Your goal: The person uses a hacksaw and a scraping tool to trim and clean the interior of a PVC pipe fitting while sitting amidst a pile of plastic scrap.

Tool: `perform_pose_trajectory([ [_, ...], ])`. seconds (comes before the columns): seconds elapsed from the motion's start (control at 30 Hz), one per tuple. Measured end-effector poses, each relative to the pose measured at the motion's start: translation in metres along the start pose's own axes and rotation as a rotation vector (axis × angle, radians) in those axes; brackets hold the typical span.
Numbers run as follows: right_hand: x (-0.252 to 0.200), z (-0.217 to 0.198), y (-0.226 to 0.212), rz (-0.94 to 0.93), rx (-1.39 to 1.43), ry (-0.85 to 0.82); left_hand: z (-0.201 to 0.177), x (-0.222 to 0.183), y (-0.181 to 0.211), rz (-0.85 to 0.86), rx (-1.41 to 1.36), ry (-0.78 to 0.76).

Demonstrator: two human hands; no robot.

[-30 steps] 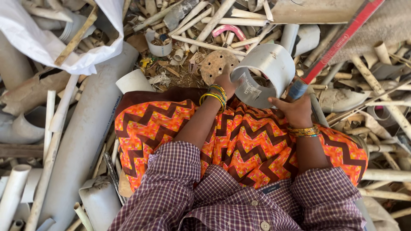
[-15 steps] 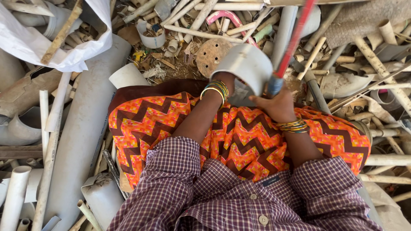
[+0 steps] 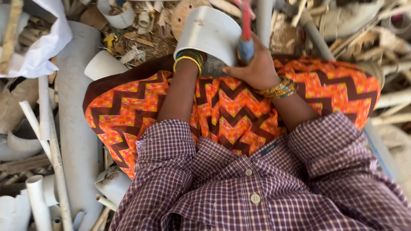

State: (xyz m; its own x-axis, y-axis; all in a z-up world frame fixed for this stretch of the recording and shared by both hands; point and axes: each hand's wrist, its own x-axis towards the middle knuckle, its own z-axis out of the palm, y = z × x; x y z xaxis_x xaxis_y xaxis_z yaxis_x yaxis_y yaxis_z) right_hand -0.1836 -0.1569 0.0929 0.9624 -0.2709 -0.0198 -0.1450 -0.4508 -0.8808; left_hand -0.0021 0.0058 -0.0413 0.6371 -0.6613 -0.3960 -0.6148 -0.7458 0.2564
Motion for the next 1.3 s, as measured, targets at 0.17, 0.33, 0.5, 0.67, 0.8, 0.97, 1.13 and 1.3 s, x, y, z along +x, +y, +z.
perform_pose_trajectory([
  [0.17,-0.001,0.003,0.001,-0.107,0.02,0.037,0.009,-0.001,-0.006,-0.003,0.022,-0.047],
  [0.33,-0.001,0.004,0.002,-0.14,0.025,-0.011,0.01,0.002,-0.006,-0.01,0.033,-0.062],
  [0.5,-0.001,0.007,0.007,-0.104,0.059,-0.025,0.011,0.0,-0.006,-0.011,0.046,-0.079],
  [0.67,-0.001,0.008,0.009,-0.092,0.017,-0.025,0.014,-0.003,-0.004,-0.022,0.06,-0.1],
  [0.8,-0.002,0.008,0.01,-0.04,0.041,-0.043,0.016,-0.003,0.0,-0.023,0.058,-0.11],
  [0.97,-0.001,0.007,0.009,-0.15,-0.008,-0.01,0.014,-0.003,0.001,-0.024,0.053,-0.117],
  [1.13,-0.001,0.009,0.011,-0.005,0.017,-0.062,0.015,-0.005,0.0,-0.026,0.056,-0.128],
  [1.3,0.0,0.007,0.011,-0.143,-0.02,-0.013,0.012,-0.004,0.0,-0.021,0.058,-0.135],
])
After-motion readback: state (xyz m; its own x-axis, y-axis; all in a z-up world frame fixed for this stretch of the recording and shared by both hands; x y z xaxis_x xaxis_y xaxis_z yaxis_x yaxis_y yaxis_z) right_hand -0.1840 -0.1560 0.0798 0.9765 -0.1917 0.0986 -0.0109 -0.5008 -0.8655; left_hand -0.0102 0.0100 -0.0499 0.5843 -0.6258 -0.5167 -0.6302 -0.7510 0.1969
